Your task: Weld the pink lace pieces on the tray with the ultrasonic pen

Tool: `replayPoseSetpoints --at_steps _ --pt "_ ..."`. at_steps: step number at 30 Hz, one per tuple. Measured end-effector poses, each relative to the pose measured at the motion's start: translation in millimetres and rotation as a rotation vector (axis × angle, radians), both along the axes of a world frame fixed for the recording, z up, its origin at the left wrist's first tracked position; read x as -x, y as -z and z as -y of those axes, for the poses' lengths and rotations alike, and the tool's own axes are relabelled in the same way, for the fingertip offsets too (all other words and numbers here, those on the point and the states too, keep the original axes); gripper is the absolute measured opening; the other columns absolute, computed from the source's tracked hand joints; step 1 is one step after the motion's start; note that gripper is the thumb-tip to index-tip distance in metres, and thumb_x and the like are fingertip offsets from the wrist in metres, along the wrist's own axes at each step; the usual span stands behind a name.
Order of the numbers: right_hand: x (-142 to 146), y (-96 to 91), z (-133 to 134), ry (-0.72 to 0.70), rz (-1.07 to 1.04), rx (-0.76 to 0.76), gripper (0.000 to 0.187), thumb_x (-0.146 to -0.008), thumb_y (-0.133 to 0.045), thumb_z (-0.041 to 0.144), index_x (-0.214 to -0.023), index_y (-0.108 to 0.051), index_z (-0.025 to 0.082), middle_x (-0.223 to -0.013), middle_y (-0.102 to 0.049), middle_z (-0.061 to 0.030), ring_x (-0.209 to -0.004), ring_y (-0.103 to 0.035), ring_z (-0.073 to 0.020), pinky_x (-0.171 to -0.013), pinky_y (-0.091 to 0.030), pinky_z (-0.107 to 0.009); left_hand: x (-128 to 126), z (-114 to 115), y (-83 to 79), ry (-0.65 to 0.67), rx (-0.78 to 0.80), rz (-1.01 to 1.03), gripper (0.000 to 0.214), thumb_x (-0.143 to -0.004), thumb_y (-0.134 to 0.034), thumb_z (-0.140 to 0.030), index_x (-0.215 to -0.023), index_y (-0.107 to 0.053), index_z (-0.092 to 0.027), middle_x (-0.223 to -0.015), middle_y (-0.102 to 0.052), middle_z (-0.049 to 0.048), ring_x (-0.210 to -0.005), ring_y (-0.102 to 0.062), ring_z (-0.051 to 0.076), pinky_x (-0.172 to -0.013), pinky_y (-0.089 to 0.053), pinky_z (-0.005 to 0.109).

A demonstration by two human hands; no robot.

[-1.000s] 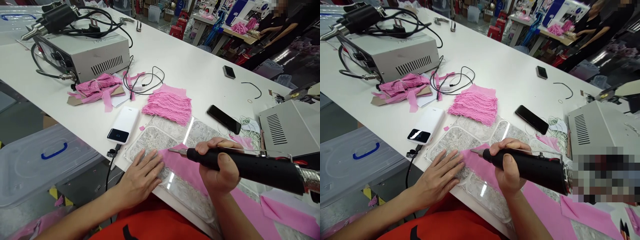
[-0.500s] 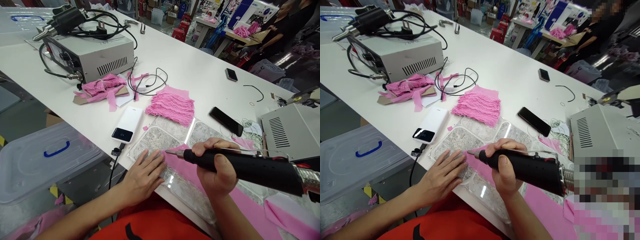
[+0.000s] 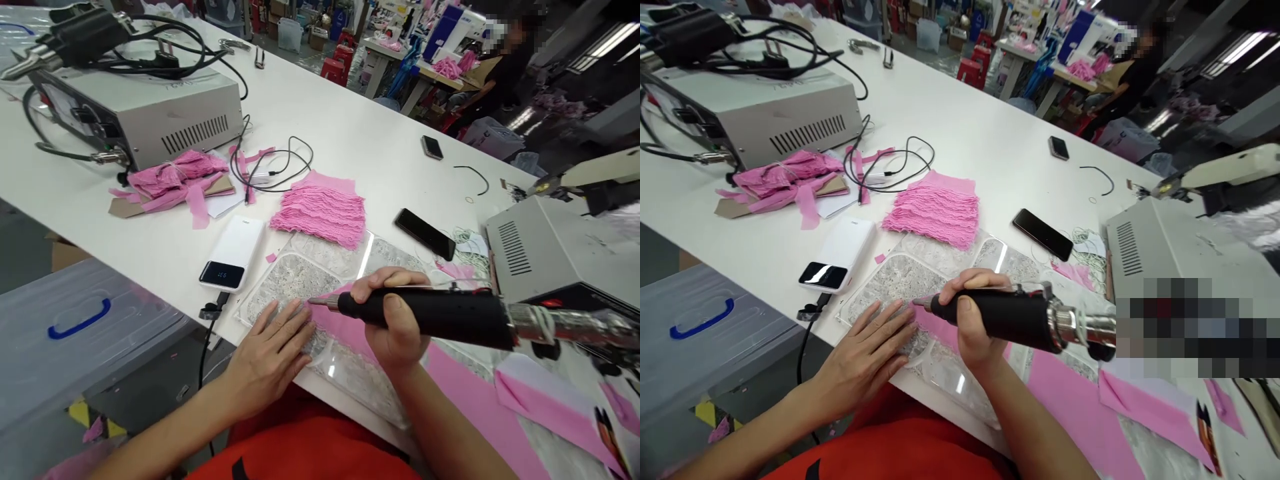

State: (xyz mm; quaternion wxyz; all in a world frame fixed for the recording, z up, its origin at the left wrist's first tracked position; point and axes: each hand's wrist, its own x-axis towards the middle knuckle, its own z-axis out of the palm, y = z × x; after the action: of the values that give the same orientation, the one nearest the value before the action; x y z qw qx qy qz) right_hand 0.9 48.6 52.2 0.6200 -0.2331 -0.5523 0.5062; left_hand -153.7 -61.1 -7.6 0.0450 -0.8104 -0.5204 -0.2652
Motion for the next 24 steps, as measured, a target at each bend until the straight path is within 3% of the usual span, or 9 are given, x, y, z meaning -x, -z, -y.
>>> replayPoseSetpoints --at_steps 5,9,15,21,24 --pt "1.0 -6.1 -2.4 0.022 -0.074 -0.027 0.011 -0.083 -0.058 0.028 -0.09 -0.051 0.023 -0.077 -0.055 0.0038 -0.059 -0.058 -0.0104 -0.06 -0.051 -0.031 7.4 -5.2 3.2 0.076 -0.075 -0.066 0.041 -0.093 -0.05 -0.02 -0.133 -0.053 -0.011 -0.141 -0.051 0.0126 -0.141 -0.033 0.026 -0.121 -0.018 0.044" --pt "-21.6 -30.2 -5.2 0.07 -0.118 -0.056 0.012 -0.083 -0.057 0.031 -0.09 -0.051 0.024 -0.075 -0.055 0.0043 -0.055 -0.057 -0.0096 -0.056 -0.052 -0.029 6.8 -20.7 2.2 0.174 -0.124 -0.057 0.044 -0.093 -0.048 -0.023 -0.136 -0.05 -0.012 -0.143 -0.049 0.0133 -0.142 -0.032 0.028 -0.121 -0.018 0.045" --pt "-114.7 -60.8 9.8 0.381 -0.127 -0.048 0.009 -0.071 -0.054 0.023 -0.08 -0.057 0.021 -0.076 -0.055 0.0025 -0.051 -0.055 -0.0091 -0.051 -0.049 -0.029 -34.0 -35.0 -26.3 0.311 -0.126 -0.042 0.034 -0.091 -0.052 -0.014 -0.125 -0.056 -0.013 -0.131 -0.06 0.0111 -0.132 -0.046 0.024 -0.117 -0.029 0.041" --pt "-223.3 -54.2 25.0 0.911 -0.221 -0.005 0.014 -0.06 -0.048 0.027 -0.064 -0.059 0.02 -0.067 -0.05 0.0004 -0.046 -0.047 -0.0101 -0.044 -0.039 -0.03 -88.7 -72.1 -50.7 0.492 -0.07 -0.085 0.023 -0.094 -0.048 -0.015 -0.113 -0.062 -0.015 -0.113 -0.068 0.0089 -0.111 -0.06 0.021 -0.098 -0.049 0.038" --pt "-261.3 -49.5 45.0 1.019 -0.272 0.038 0.014 -0.061 -0.048 0.026 -0.057 -0.06 0.021 -0.068 -0.051 -0.001 -0.05 -0.047 -0.0105 -0.045 -0.04 -0.032 -120.2 -95.0 -59.1 0.57 -0.034 -0.111 0.021 -0.096 -0.046 -0.017 -0.106 -0.063 -0.012 -0.107 -0.068 0.0097 -0.105 -0.062 0.022 -0.089 -0.052 0.036"
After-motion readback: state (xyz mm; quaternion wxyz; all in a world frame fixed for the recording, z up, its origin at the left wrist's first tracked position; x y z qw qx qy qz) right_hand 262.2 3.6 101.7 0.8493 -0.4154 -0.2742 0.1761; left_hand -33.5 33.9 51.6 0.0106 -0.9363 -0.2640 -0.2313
